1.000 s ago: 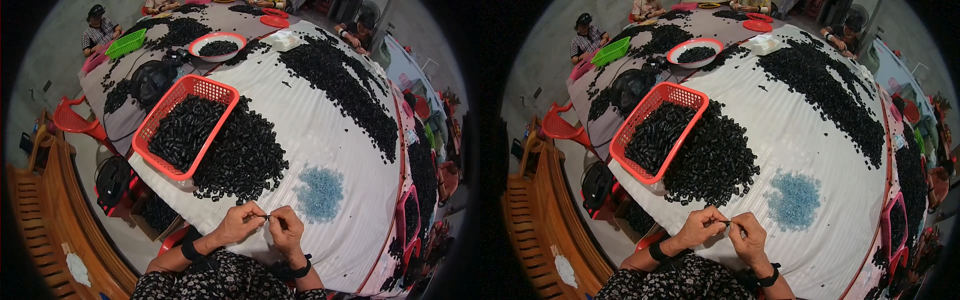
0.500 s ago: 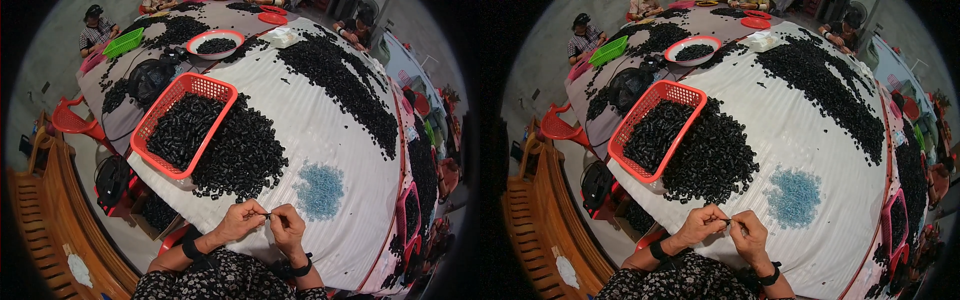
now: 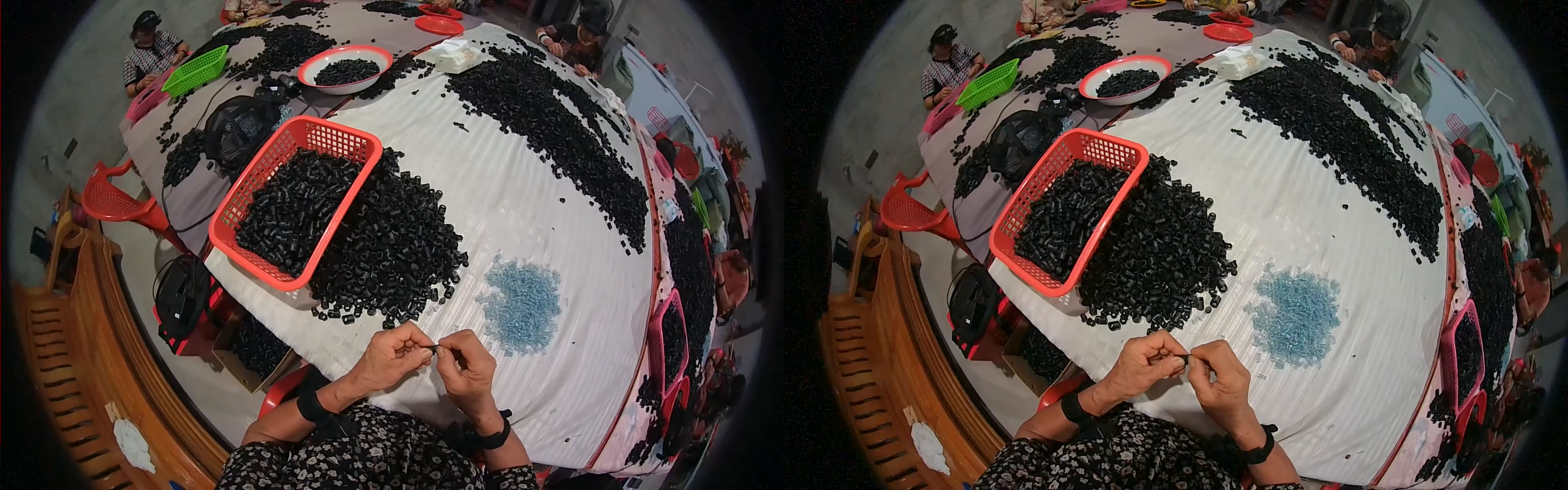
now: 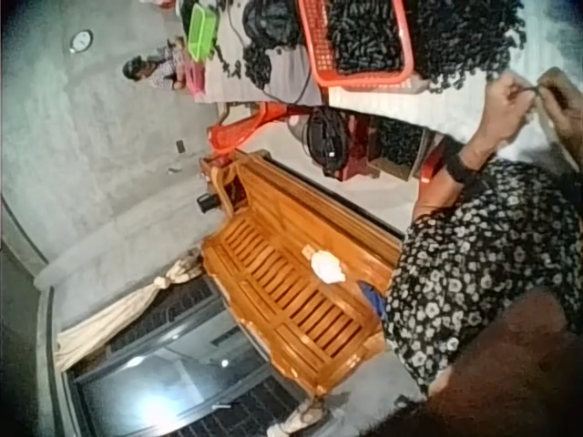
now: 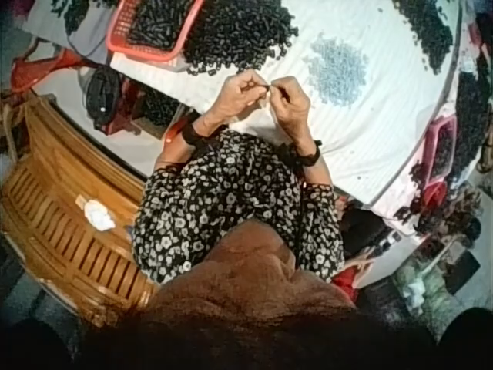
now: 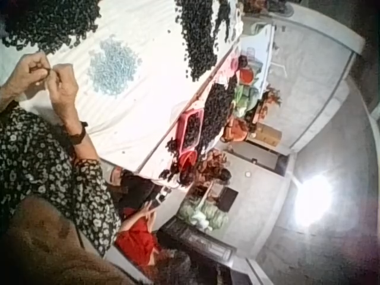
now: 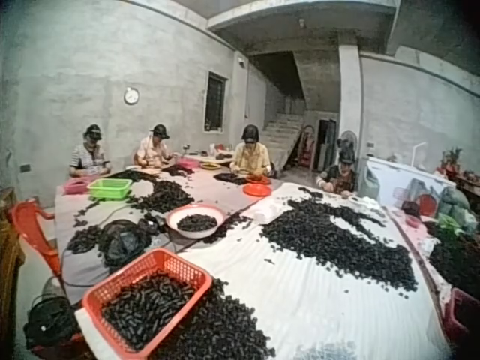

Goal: Manually assembling and sorting small black shoe components at a large communal work table.

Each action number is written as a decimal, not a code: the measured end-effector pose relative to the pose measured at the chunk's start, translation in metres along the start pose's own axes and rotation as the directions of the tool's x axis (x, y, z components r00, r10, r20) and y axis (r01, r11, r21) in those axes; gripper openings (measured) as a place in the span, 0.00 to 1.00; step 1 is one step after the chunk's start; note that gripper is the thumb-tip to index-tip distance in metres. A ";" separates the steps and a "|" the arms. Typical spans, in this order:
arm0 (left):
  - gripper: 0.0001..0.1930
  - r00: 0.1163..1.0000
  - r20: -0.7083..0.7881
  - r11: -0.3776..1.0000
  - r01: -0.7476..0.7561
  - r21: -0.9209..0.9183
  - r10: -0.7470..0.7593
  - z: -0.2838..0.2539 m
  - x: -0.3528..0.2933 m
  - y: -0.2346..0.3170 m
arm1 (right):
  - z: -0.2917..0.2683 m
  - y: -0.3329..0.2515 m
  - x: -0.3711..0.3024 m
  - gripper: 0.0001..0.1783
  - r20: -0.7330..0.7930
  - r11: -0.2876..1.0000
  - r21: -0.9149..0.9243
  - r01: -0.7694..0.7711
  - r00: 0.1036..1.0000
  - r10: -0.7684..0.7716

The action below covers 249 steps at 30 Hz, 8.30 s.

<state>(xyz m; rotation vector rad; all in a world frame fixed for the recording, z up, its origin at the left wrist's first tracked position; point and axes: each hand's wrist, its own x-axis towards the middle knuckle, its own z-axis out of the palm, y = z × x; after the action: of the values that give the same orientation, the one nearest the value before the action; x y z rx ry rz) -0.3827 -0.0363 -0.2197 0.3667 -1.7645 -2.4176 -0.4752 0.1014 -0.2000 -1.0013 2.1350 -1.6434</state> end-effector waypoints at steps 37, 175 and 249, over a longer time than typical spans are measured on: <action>0.04 0.999 -0.042 0.999 -0.014 -0.035 0.012 0.006 0.002 -0.015 | 0.001 0.004 -0.009 0.04 0.032 0.993 -0.103 0.053 0.998 -0.050; 0.05 0.998 -0.067 1.000 0.012 -0.020 -0.014 0.004 -0.002 -0.014 | -0.002 0.018 -0.007 0.07 0.201 0.921 0.292 -0.258 0.958 0.205; 0.05 0.983 -0.078 0.940 0.131 -0.314 -0.164 0.014 0.002 -0.055 | 0.004 0.023 -0.024 0.10 0.163 0.929 -0.328 0.175 0.978 -0.126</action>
<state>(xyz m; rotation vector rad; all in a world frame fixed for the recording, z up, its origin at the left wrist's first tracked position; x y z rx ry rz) -0.3861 -0.0065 -0.2681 0.5926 -1.3317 -2.6673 -0.4634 0.1168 -0.2271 -1.3687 2.3442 -1.2394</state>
